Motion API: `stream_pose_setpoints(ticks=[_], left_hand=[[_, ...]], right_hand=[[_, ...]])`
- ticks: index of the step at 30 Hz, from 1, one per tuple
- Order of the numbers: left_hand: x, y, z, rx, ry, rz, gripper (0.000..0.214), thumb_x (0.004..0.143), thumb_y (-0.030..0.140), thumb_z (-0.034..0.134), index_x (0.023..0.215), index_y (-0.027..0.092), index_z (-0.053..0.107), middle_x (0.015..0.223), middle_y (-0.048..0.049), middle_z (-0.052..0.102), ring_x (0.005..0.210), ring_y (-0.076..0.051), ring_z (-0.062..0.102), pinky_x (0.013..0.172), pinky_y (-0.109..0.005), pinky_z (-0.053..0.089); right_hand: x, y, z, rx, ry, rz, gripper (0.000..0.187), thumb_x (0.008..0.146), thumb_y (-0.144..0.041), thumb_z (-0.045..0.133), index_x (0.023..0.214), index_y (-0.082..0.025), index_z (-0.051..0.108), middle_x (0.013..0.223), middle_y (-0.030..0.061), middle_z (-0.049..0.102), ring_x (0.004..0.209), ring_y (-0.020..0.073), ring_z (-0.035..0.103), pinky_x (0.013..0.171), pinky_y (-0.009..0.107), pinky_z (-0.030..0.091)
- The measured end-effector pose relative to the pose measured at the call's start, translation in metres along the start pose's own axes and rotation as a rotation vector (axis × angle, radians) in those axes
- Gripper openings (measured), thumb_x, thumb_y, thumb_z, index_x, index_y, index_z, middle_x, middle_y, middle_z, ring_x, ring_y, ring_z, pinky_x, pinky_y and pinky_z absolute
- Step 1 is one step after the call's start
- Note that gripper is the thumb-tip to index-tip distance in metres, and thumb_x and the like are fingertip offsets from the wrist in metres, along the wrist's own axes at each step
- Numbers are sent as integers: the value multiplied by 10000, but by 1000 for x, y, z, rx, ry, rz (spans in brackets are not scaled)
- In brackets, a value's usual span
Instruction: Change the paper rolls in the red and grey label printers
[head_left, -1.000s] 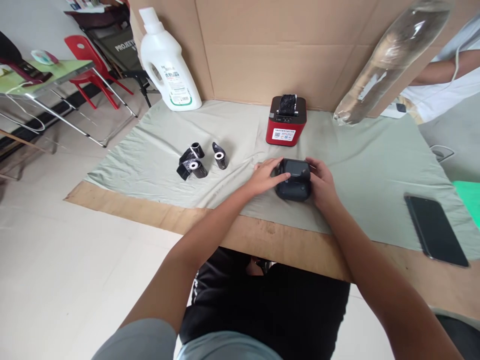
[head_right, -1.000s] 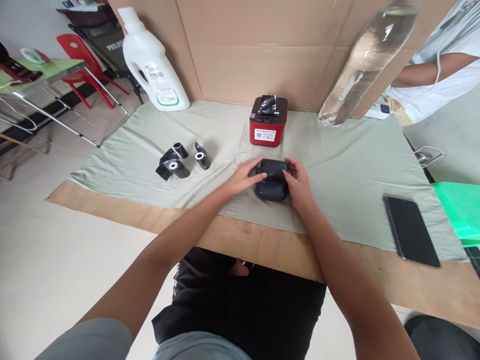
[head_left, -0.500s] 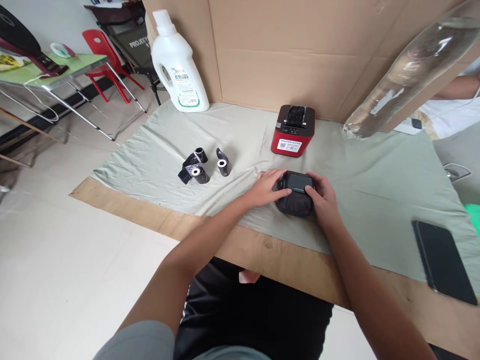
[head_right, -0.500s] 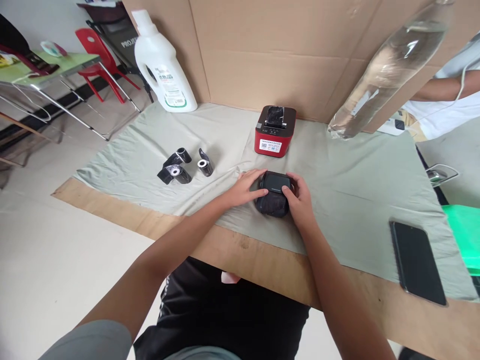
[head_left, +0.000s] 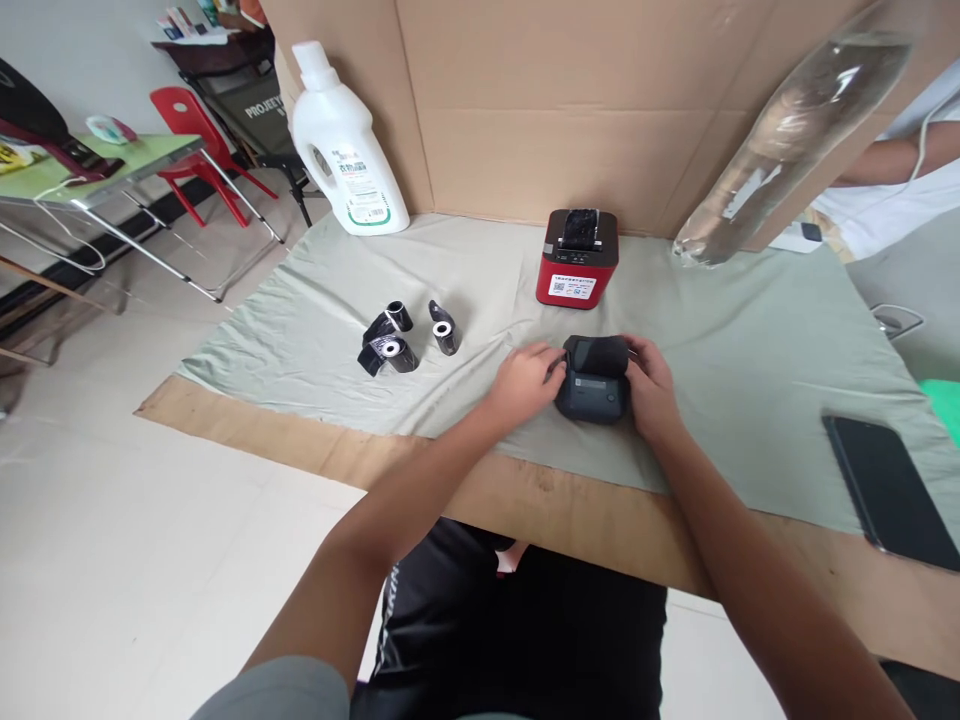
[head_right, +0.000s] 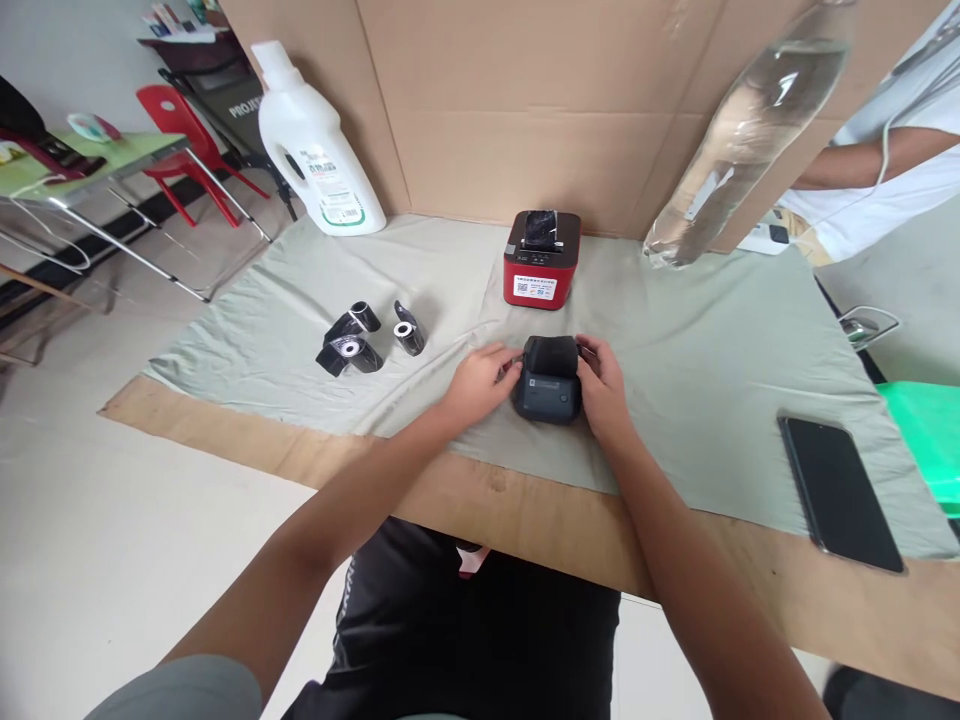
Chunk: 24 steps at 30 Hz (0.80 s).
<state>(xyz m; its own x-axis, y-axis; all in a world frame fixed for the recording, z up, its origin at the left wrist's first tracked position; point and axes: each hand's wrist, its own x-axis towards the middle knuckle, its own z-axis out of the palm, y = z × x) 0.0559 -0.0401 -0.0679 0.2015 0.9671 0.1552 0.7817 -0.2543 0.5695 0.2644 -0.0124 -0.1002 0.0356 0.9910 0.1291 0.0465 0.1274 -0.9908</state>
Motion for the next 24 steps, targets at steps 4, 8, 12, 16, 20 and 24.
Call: stream_pose_setpoints(ticks=[4, 8, 12, 16, 20, 24], left_hand=[[-5, 8, -4, 77, -92, -51, 426, 1015, 220, 421, 1335, 199, 701, 1134, -96, 753, 1011, -252, 705, 837, -346, 536], [-5, 10, -4, 134, -147, -85, 373, 1020, 239, 405, 1094, 202, 769, 1055, -95, 758, 969, -252, 710, 788, -342, 528], [-6, 12, -5, 161, -144, -91, 356, 1025, 267, 410, 975, 196, 755, 1043, -93, 762, 959, -250, 714, 780, -343, 523], [-4, 10, -5, 169, -166, -88, 334, 1021, 263, 411, 937, 192, 726, 1072, -95, 764, 988, -260, 722, 778, -349, 526], [-1, 3, -1, 157, -200, -55, 292, 1000, 200, 419, 1106, 197, 691, 1163, -89, 764, 1031, -261, 730, 790, -356, 536], [0, -5, 5, 120, -172, -12, 311, 1009, 214, 421, 1195, 213, 671, 1228, -87, 758, 1060, -265, 728, 842, -382, 554]], right_hand=[[1, 1, 0, -25, -14, 8, 408, 845, -455, 712, 1196, -265, 629, 1341, 87, 712, 1304, 287, 654, 1180, 536, 473], [-2, -8, -2, -158, 22, 7, 394, 886, -469, 624, 1206, -239, 605, 1321, 132, 710, 1228, 304, 686, 1131, 566, 499], [-17, -31, -3, -496, 144, -26, 459, 919, -432, 536, 1307, -192, 584, 1266, 176, 689, 1093, 318, 700, 976, 547, 573], [-49, -47, 18, -742, 60, -21, 967, 854, -521, 643, 1651, -183, 211, 1418, 231, 579, 1166, 390, 660, 894, 552, 589], [-72, -42, 45, -1062, 56, -127, 1237, 751, -513, 769, 1686, -136, 53, 1495, 296, 474, 1345, 492, 522, 1016, 627, 523], [-67, -33, 42, -1101, 68, -184, 1257, 738, -445, 757, 1689, -115, 5, 1396, 269, 512, 1279, 462, 551, 1024, 609, 518]])
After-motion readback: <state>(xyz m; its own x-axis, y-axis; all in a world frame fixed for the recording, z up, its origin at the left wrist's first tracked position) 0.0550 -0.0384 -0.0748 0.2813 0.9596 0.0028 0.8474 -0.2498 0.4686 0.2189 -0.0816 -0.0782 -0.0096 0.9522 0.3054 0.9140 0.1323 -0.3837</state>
